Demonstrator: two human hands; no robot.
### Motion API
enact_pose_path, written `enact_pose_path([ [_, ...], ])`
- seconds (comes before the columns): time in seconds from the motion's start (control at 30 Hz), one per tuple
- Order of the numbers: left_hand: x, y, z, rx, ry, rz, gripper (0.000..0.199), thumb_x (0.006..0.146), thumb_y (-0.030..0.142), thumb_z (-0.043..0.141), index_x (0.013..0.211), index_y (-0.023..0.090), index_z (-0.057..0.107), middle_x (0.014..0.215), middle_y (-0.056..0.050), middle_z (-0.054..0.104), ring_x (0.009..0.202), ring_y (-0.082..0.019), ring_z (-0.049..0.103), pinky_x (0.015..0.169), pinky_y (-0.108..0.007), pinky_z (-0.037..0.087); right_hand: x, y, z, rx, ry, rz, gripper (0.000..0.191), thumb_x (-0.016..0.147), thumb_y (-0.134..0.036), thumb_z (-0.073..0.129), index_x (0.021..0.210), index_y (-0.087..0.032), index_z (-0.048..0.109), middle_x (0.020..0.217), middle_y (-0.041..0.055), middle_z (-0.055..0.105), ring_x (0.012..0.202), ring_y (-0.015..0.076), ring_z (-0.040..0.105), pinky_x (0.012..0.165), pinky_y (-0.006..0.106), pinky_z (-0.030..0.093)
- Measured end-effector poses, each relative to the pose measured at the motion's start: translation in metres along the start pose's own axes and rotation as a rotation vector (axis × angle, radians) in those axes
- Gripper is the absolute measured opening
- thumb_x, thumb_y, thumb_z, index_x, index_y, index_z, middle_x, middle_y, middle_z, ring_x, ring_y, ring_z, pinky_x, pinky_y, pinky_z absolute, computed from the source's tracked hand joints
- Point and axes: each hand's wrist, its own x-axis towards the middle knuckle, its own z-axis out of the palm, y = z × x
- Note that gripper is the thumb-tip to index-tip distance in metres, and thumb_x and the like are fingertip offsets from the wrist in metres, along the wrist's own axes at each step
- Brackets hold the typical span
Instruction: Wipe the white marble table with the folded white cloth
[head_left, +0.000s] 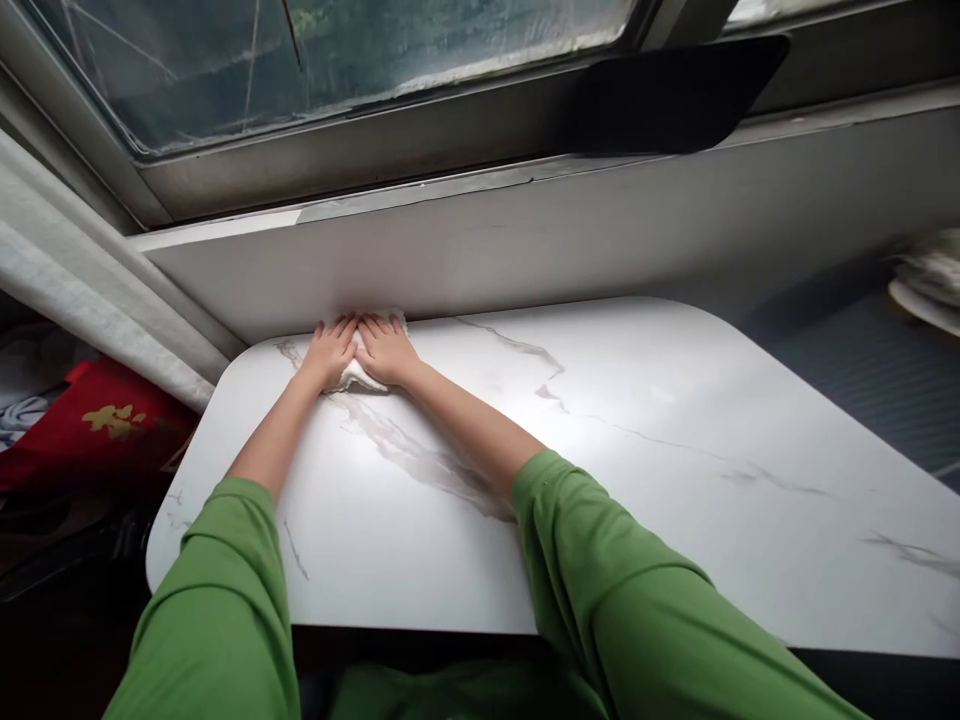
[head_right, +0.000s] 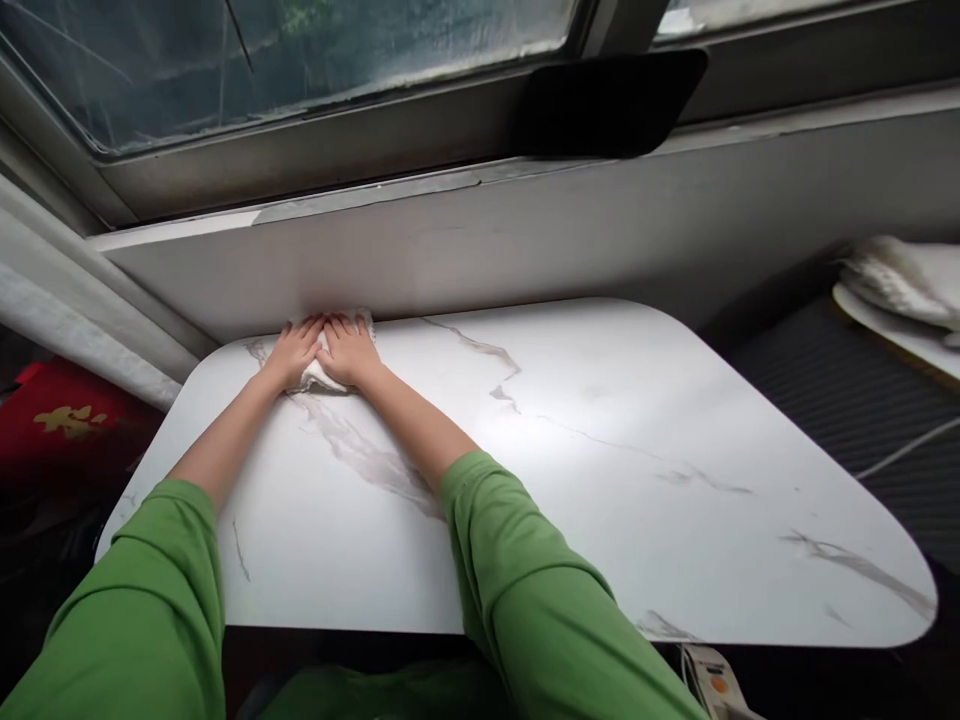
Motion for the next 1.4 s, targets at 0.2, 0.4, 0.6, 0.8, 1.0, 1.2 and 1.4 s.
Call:
enact_pose_path([
  [0.2,-0.027,0.027,-0.002,-0.007,-0.021,-0.059,0.048,0.099,0.017,0.031,0.146,0.006,0.031,0.154,-0.014,0.03,0.143,-0.023,0.026,0.119,-0.047,0.01,-0.034,-0.002,-0.004,-0.017,-0.003,-0.063,0.061,0.096,-0.034,0.029,0.148,-0.001,0.03,0.155,0.0182,0.028,0.144,0.0267,0.022,0.118,0.049,0.009],
  [0.4,-0.106,0.115,-0.012,-0.022,-0.037,-0.07,0.055,0.096,0.022,0.028,0.147,0.003,0.03,0.155,-0.015,0.027,0.145,-0.026,0.021,0.118,-0.052,0.008,-0.142,0.002,-0.027,-0.043,-0.04,-0.236,0.063,0.095,-0.035,0.03,0.148,-0.001,0.03,0.155,0.02,0.024,0.145,0.0297,0.019,0.118,0.053,0.01],
  [0.6,-0.181,0.195,-0.021,-0.039,-0.068,0.127,0.059,0.095,0.027,0.027,0.147,-0.003,0.027,0.156,-0.02,0.02,0.146,-0.032,0.012,0.115,-0.061,0.008,-0.261,-0.004,-0.055,-0.015,-0.018,-0.301,0.067,0.097,-0.033,0.031,0.154,-0.007,0.007,0.156,0.0185,0.02,0.147,0.0284,0.01,0.118,0.057,0.011],
  [0.8,-0.131,0.203,-0.02,-0.093,-0.15,0.205,0.06,0.094,0.026,0.029,0.149,0.001,0.024,0.156,-0.018,0.019,0.146,-0.031,0.013,0.113,-0.064,0.008,-0.253,0.043,-0.079,0.156,-0.1,-0.217,0.062,0.097,-0.042,0.036,0.154,-0.022,0.02,0.155,0.0134,0.031,0.143,0.0291,0.026,0.113,0.057,0.026],
  [1.0,-0.011,0.186,-0.001,-0.15,-0.12,0.076,0.056,0.095,0.024,0.029,0.149,0.008,0.027,0.157,-0.014,0.021,0.146,-0.025,0.016,0.116,-0.059,0.006,-0.156,0.147,-0.16,-0.101,0.314,0.063,0.049,0.091,-0.037,0.047,0.137,-0.021,0.05,0.148,0.0146,0.041,0.139,0.0326,0.033,0.109,0.057,0.031],
  [1.2,0.026,0.179,0.01,-0.175,-0.044,0.071,0.053,0.095,0.023,0.029,0.146,0.009,0.034,0.155,-0.015,0.026,0.145,-0.025,0.02,0.117,-0.057,0.006,-0.074,0.207,-0.263,-0.45,0.449,0.38,0.061,0.092,-0.036,0.051,0.144,-0.006,0.038,0.152,0.025,0.025,0.143,0.0356,0.014,0.109,0.052,0.019],
  [1.4,0.021,0.177,0.009,-0.189,-0.058,0.075,0.052,0.096,0.024,0.03,0.145,0.01,0.035,0.155,-0.014,0.027,0.145,-0.024,0.02,0.118,-0.055,0.006,-0.046,0.22,-0.28,-0.559,0.424,0.438,0.071,0.091,-0.049,0.055,0.142,-0.004,0.037,0.138,0.0255,0.042,0.131,0.0322,0.034,0.102,0.048,0.022],
])
